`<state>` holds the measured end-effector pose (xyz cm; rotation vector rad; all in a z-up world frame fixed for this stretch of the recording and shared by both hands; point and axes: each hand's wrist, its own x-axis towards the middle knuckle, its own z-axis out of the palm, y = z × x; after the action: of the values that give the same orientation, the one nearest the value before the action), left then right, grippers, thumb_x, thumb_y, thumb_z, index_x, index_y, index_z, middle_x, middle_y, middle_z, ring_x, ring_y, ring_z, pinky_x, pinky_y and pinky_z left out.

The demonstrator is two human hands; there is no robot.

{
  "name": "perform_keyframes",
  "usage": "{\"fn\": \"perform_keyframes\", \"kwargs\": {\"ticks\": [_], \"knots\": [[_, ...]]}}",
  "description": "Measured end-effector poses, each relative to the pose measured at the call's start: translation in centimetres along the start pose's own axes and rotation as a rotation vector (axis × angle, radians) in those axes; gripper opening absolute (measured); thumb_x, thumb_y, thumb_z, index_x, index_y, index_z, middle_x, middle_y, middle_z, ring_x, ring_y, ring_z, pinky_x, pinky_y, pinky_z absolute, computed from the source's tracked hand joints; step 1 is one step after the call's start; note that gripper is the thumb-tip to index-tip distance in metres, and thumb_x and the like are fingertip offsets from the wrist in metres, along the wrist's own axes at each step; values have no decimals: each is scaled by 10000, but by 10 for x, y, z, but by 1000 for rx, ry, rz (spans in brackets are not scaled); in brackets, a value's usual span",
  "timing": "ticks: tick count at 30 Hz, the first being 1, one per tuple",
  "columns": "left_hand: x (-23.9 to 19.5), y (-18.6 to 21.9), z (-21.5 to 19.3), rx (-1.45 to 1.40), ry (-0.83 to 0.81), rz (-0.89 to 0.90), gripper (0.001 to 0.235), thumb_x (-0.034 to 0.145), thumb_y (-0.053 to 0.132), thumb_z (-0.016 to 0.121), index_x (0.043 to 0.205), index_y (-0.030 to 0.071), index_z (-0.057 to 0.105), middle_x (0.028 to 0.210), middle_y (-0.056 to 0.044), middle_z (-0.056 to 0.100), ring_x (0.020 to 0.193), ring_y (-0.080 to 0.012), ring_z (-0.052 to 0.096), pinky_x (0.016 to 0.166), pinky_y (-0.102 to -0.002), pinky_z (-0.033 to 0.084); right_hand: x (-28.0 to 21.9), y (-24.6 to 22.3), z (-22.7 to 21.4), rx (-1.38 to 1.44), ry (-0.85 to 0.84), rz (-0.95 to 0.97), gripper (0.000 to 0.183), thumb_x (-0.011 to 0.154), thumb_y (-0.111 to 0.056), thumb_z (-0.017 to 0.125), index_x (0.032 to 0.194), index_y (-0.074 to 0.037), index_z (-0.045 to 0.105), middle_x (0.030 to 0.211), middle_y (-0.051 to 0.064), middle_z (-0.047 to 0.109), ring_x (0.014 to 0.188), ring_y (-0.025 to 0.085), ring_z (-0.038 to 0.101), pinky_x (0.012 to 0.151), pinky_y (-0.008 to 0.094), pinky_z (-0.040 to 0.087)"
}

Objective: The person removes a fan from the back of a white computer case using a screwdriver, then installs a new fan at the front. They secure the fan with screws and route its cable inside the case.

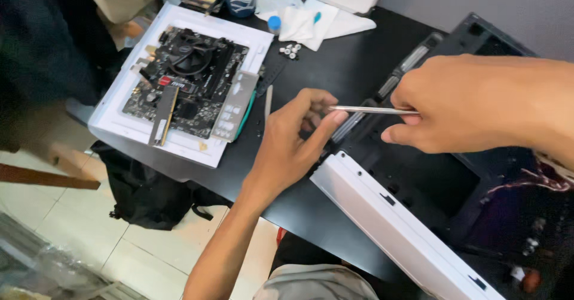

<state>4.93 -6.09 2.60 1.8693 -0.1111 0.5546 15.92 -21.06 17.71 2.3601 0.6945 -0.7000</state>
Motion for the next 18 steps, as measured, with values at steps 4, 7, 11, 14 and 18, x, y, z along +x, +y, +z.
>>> {"fn": "perform_keyframes", "kwargs": {"ticks": [4,7,11,14,18], "knots": [[12,22,21,-60,-53,49,182,1028,291,692,1046,110,691,962,16,721,836,-105,644,792,-260,535,0,42,43,242,-47,-71,602,1087,-569,569,689,-118,532,584,34,498,530,193,419,585,338,381],[20,38,33,-52,-85,195,92,1068,153,659,1014,80,677,950,-14,705,839,-156,612,831,-300,523,2,69,68,451,-137,-80,618,1096,-526,620,696,-69,508,521,100,617,457,211,686,587,316,509],[42,50,51,240,-360,232,180,1077,220,620,1218,110,613,1092,-55,697,968,-242,646,884,-380,470,29,90,113,799,-45,-242,812,1104,-567,350,617,-17,696,638,100,779,648,189,601,785,326,494],[57,41,77,441,-386,256,350,1008,179,702,1326,101,579,1202,-130,652,1015,-368,630,861,-485,484,47,96,138,993,29,-352,712,1093,-480,395,747,-17,811,801,80,810,803,176,661,909,324,501],[65,43,72,472,-346,174,251,1042,43,545,1283,54,611,1151,-168,635,1015,-340,655,894,-453,473,58,100,155,959,-44,-445,678,1093,-490,445,650,-41,696,715,71,717,673,171,453,764,329,392]]}}
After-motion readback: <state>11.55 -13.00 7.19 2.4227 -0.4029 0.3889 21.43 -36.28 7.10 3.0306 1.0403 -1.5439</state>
